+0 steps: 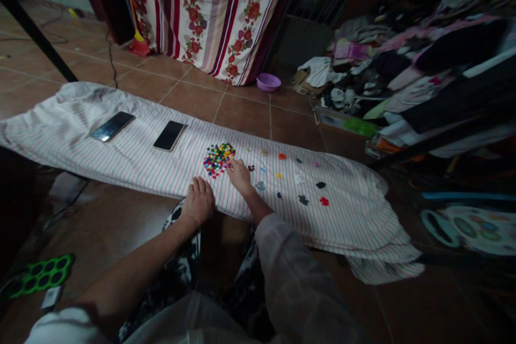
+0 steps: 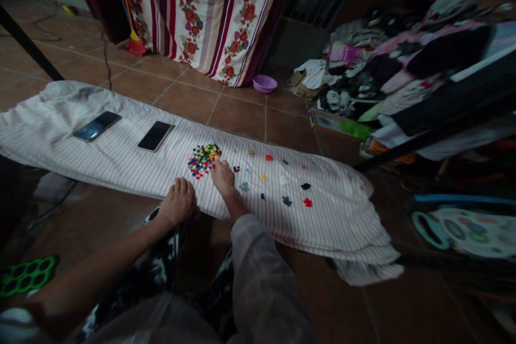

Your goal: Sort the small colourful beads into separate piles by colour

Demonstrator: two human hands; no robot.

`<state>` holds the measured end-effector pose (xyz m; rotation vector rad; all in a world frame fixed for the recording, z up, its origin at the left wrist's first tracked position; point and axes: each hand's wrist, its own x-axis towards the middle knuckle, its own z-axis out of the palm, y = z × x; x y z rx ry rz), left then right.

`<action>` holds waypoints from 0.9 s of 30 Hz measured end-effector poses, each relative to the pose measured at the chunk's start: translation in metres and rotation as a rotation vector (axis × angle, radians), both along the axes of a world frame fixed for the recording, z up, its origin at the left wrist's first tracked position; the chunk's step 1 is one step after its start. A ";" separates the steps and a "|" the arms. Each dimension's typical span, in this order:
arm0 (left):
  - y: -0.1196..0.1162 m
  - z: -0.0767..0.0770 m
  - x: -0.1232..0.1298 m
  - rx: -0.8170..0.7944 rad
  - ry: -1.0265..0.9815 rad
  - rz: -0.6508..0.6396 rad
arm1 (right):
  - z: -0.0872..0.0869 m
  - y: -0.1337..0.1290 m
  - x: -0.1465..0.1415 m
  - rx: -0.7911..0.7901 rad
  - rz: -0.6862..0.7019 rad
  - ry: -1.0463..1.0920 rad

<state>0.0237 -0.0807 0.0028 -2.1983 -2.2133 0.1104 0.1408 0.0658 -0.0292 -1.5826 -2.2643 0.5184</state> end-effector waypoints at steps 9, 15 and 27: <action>0.000 0.000 0.001 0.029 0.058 -0.016 | -0.005 -0.002 0.004 0.073 0.005 0.089; -0.001 0.000 0.002 0.105 0.061 -0.035 | -0.001 -0.010 0.003 0.118 0.023 0.167; -0.003 0.002 0.001 0.163 0.077 -0.082 | 0.012 -0.012 0.029 0.066 -0.025 0.251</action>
